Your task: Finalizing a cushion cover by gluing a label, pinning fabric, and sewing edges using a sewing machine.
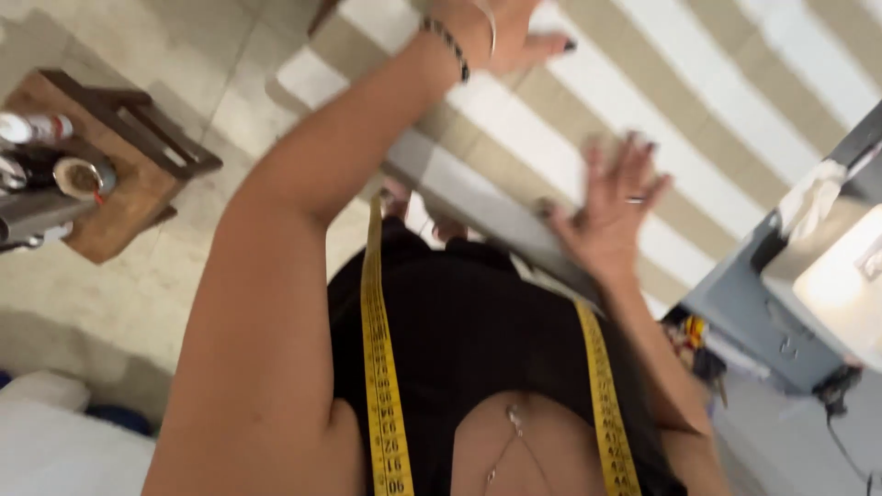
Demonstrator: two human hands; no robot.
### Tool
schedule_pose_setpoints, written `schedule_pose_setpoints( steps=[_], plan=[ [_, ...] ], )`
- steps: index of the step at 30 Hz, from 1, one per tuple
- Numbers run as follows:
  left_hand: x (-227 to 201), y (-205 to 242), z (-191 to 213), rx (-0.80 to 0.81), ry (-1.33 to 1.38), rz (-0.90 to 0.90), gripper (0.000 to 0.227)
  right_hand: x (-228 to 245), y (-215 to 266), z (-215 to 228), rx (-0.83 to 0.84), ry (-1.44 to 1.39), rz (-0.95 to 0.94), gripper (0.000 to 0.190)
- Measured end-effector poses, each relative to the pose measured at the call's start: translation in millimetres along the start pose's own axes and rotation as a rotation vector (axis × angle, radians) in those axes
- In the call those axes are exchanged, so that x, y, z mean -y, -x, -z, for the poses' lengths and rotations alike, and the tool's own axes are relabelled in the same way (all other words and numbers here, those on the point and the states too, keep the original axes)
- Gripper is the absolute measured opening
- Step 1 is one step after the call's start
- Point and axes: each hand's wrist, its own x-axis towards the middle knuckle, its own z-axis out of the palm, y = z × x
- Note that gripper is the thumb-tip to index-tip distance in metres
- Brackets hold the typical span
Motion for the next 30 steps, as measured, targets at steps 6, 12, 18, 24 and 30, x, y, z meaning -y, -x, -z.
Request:
schedule_pose_setpoints(
  steps=[6,12,18,24,30],
  plan=[
    [27.3,107.2,39.2,0.016,0.197,-0.060,0.059,-50.3,79.8,-18.8,-0.114,-0.087,-0.259,0.072],
    [77.5,217.9,21.8,-0.235,0.205,0.246,0.049,-47.7,133.5,12.5,-0.161,-0.815,-1.071,0.063],
    [128.7,222.1,-58.2,-0.591,0.109,0.346,0.032,-97.7,151.8,-43.0,-0.280,-0.855,-1.007,0.053],
    [145.8,208.9,-68.0,-0.863,0.006,0.233,0.034,-82.4,157.0,-53.6,-0.437,-0.795,-0.989,0.054],
    [100.8,227.5,7.7,-0.952,-0.073,0.104,0.024,-67.4,152.2,-23.6,-0.570,-0.298,-0.677,0.030]
  ],
)
